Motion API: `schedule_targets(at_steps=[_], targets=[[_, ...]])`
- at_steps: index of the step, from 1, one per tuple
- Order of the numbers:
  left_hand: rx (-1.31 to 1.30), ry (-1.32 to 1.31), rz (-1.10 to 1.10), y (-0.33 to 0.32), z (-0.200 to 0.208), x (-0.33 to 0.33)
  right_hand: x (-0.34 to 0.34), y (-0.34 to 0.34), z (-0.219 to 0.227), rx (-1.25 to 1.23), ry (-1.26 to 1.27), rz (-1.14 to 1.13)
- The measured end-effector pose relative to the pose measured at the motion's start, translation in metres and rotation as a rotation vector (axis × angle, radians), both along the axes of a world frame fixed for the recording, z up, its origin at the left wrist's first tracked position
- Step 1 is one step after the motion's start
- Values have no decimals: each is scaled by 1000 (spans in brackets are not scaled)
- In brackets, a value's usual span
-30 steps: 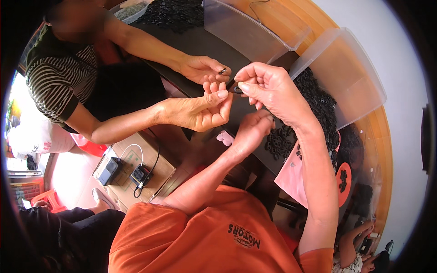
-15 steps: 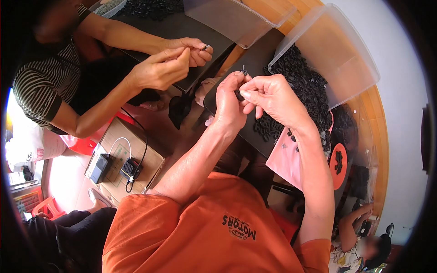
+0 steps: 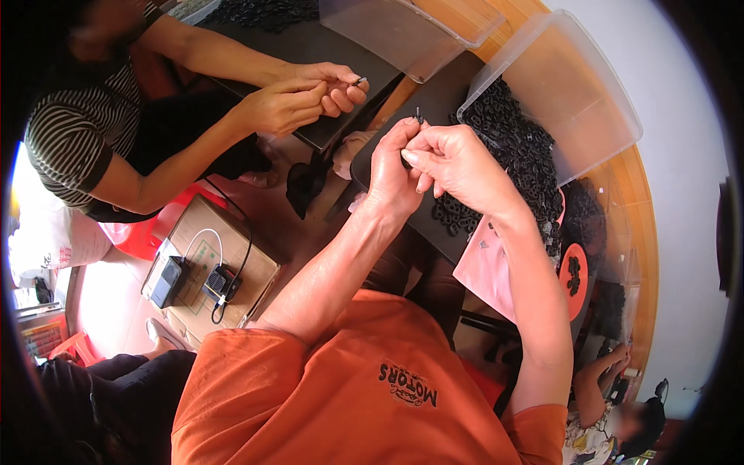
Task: The person sits at a table and assembles small black plastic components by hand. They pick up a black plastic piece and a metal screw, insert the screw into the plastic piece, and place the assembled unit on a pink tray. The person repeats this process continuously, handling the parts one at a time.
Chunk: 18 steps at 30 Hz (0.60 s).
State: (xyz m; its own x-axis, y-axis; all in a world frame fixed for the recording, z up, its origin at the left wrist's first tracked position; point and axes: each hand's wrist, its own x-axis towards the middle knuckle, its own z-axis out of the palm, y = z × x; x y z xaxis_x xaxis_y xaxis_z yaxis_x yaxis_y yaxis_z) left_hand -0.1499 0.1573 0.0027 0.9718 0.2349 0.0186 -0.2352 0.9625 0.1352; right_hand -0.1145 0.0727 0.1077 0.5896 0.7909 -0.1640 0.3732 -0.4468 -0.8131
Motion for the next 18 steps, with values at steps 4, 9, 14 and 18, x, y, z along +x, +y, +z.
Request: schedule_targets(at_steps=[4, 9, 14, 18], targets=[[-33, 129, 63, -3, 9, 1, -10, -4, -18, 7, -348, 2], [-42, 20, 30, -2, 7, 0, -22, -11, -22, 192, -384, 56], [-117, -63, -36, 1, 7, 1, -31, -16, -24, 276, -690, 125], [-44, -106, -2, -4, 7, 1, -42, -21, -41, 391, -566, -31]])
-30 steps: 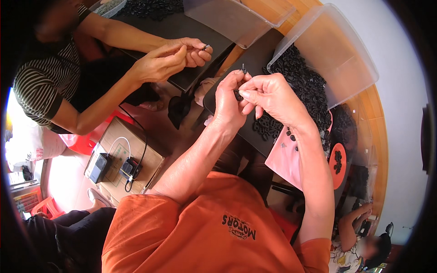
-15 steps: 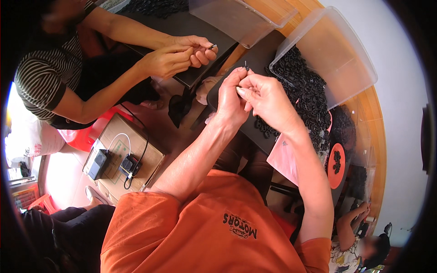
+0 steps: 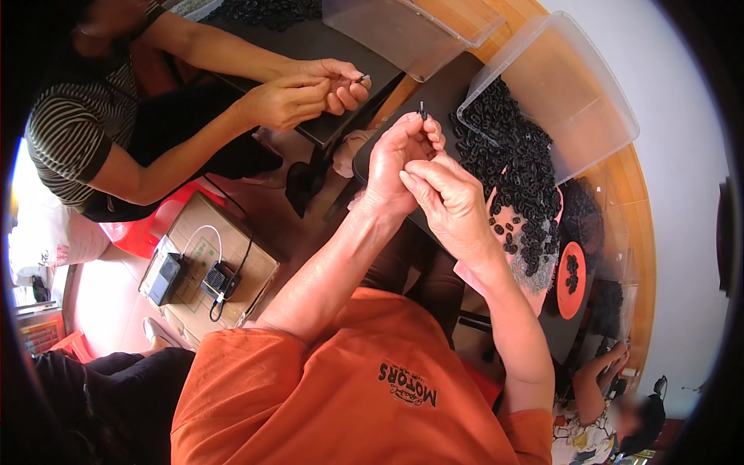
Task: The person sits at a table and assembles small black plastic components by hand. They pick up a black plastic piece and a metal screw, insert the screw into the plastic piece, and place the assembled unit on a pink tray. The person repeats this process continuously, handling the parts one at a time.
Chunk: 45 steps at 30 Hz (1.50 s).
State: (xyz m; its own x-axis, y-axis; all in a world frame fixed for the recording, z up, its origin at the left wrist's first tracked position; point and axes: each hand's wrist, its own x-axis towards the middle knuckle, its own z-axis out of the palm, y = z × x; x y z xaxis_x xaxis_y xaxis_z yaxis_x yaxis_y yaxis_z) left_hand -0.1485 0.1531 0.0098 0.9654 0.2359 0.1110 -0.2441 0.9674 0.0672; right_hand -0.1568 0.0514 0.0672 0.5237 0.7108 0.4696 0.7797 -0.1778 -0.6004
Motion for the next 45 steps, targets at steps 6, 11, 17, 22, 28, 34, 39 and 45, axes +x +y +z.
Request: schedule_targets(at_steps=[6, 11, 17, 22, 28, 34, 39, 45], targets=[[99, 53, 108, -4, 2, -7, 2, 3, 1, -50, 515, -84], [214, 168, 125, -9, 5, -18, 1, 0, 7, -120, 708, -102], [220, 210, 158, -6, 4, -20, 5, -6, 6, -232, 670, -97], [197, 188, 210, -1, 5, -17, 4, 1, -16, -12, 333, -22], [256, 215, 329, 7, -5, -18, 30, 10, 41, -120, 731, -67], [672, 408, 307, 9, -1, -30, 85, 37, 87, -357, 761, 64], [789, 352, 351, 9, -9, -28, 112, 74, 103, -636, 571, 94], [929, 307, 360, 12, -13, -25, 132, 109, 108, -777, 498, 147]])
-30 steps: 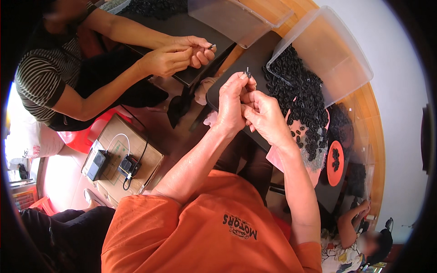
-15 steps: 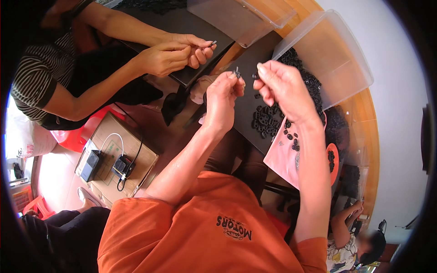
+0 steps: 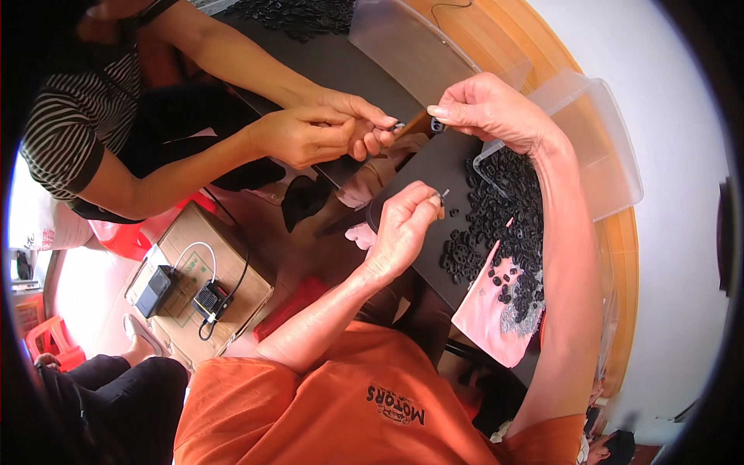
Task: The person sits at a table and assembles small black plastic components by hand. They pick up a black plastic piece and a metal screw, insert the screw into the plastic piece, and place the assembled unit on a pink tray. The person repeats this process continuously, handling the parts one at a time.
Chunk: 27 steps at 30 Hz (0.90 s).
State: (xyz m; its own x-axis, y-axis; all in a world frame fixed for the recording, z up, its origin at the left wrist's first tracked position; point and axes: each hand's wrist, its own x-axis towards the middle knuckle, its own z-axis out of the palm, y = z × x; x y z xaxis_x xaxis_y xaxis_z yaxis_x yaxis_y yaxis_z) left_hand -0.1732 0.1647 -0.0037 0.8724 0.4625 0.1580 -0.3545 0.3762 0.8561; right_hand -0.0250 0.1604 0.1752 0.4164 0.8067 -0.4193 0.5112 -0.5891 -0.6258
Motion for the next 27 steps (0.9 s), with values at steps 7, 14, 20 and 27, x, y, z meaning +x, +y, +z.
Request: schedule_targets(at_steps=[7, 14, 20, 27], targets=[[243, 22, 94, 0, 4, 2, 6, 26, -8, -93, 61, 53], [278, 15, 112, -2, 4, 2, 12, 30, -16, -98, 107, 72], [296, 20, 136, -3, 2, 2, 10, 36, -22, -112, 83, 80], [305, 2, 154, -5, 0, 2, 11, 34, -25, -110, 110, 71]])
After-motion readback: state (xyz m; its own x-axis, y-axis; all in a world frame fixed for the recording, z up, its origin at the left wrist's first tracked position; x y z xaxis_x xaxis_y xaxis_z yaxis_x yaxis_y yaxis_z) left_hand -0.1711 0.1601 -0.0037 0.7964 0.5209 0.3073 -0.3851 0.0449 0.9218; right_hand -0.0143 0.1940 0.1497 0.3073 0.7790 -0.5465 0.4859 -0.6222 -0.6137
